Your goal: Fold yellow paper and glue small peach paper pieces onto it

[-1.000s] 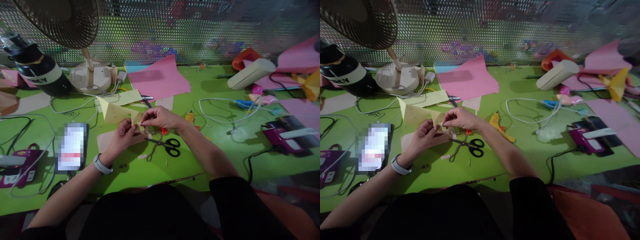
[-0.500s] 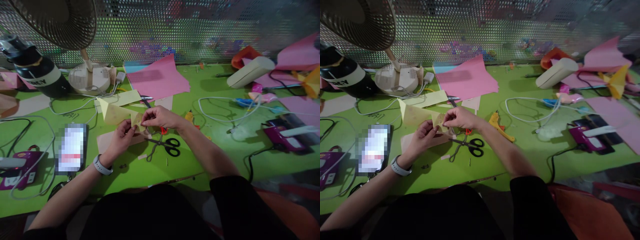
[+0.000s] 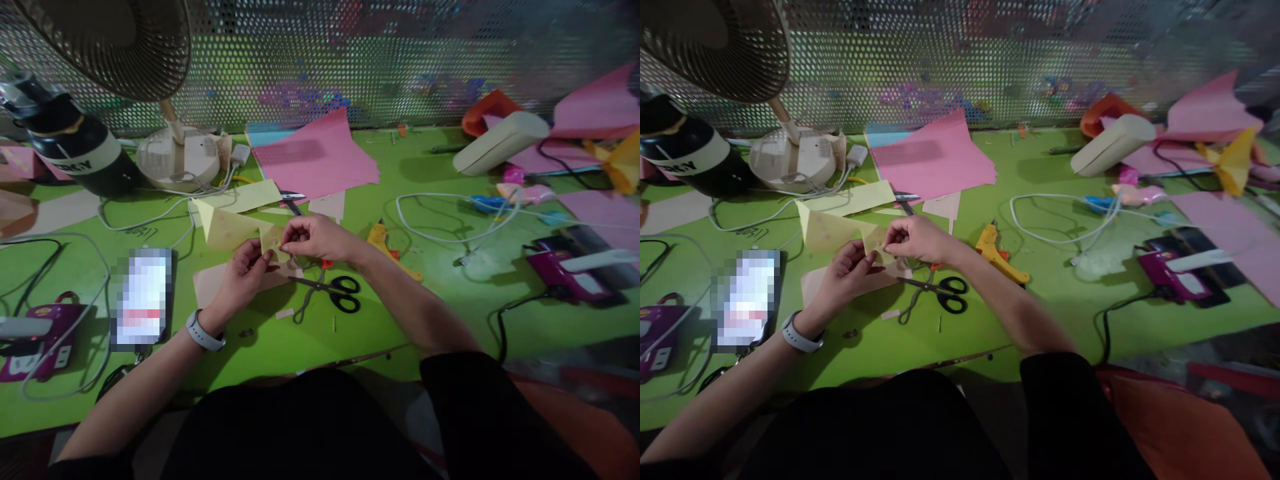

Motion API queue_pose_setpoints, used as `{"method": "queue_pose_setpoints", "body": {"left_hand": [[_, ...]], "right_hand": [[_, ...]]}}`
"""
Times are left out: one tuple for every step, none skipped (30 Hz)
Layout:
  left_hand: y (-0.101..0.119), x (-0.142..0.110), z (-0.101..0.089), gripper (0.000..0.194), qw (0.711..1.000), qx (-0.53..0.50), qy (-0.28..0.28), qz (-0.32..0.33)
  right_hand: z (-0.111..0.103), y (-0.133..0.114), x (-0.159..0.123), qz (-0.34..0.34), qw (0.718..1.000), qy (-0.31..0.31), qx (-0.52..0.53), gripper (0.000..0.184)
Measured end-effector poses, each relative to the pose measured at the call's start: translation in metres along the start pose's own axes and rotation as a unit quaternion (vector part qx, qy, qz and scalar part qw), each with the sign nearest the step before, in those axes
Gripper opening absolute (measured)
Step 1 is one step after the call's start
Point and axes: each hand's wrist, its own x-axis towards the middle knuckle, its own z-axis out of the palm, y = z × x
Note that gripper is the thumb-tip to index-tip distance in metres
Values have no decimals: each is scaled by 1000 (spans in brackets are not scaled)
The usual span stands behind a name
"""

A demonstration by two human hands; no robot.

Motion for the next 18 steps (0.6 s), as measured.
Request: {"method": "queue_pose_setpoints", "body": {"left_hand": [[0, 0, 0, 25, 1000, -4, 1, -1], [0, 0, 0, 25, 1000, -9, 0, -2], [0, -1, 1, 25, 1000, -15, 0, -1], [0, -1, 1, 25, 1000, -20, 0, 1], [0, -1, 1, 25, 1000, -24, 1, 1], [0, -2, 1, 25, 1000, -28, 2, 2], [0, -2, 1, 26, 1000, -30, 3, 0], [0, -2, 0, 26, 999, -34, 3, -3], [0, -2, 0, 26, 999, -38, 4, -7], [0, -3, 0, 25, 999, -43, 4, -12], [1, -3, 0, 25, 999, -47, 7, -15], [1, -3, 0, 24, 998, -52, 10, -16], [1, -3, 0, 23, 998, -55, 14, -15], [1, -3, 0, 22, 998, -56, 17, -14], [1, -2, 0, 22, 998, -55, 19, -11], [1, -2, 0, 22, 998, -54, 20, -9], [0, -2, 0, 21, 998, -52, 18, -7], [0, -2, 0, 21, 999, -51, 16, -7]], "right_hand": [[0, 0, 0, 1, 1000, 3, 5, 19], [0, 0, 0, 5, 1000, 7, 12, 22], [0, 0, 0, 10, 1000, 10, 18, 24], [-1, 1, 0, 16, 1000, 12, 23, 26], [-1, 1, 0, 22, 999, 13, 25, 28], [-2, 1, 1, 27, 999, 14, 25, 30], [-3, 2, 1, 31, 999, 15, 25, 31], [-4, 3, 2, 33, 999, 18, 25, 33], [-6, 4, 2, 33, 999, 18, 27, 35], [-7, 5, 2, 31, 999, 15, 32, 36], [-8, 5, 3, 28, 999, 11, 39, 38], [-9, 6, 3, 23, 999, 14, 45, 39], [-10, 6, 4, 20, 998, 26, 44, 41], [-11, 5, 4, 19, 998, 48, 35, 42], [-11, 5, 4, 22, 997, 75, 20, 42], [-11, 4, 5, 28, 995, 98, 5, 43], [-10, 4, 5, 34, 994, 107, -3, 43], [-9, 4, 5, 37, 994, 101, -3, 42]]}}
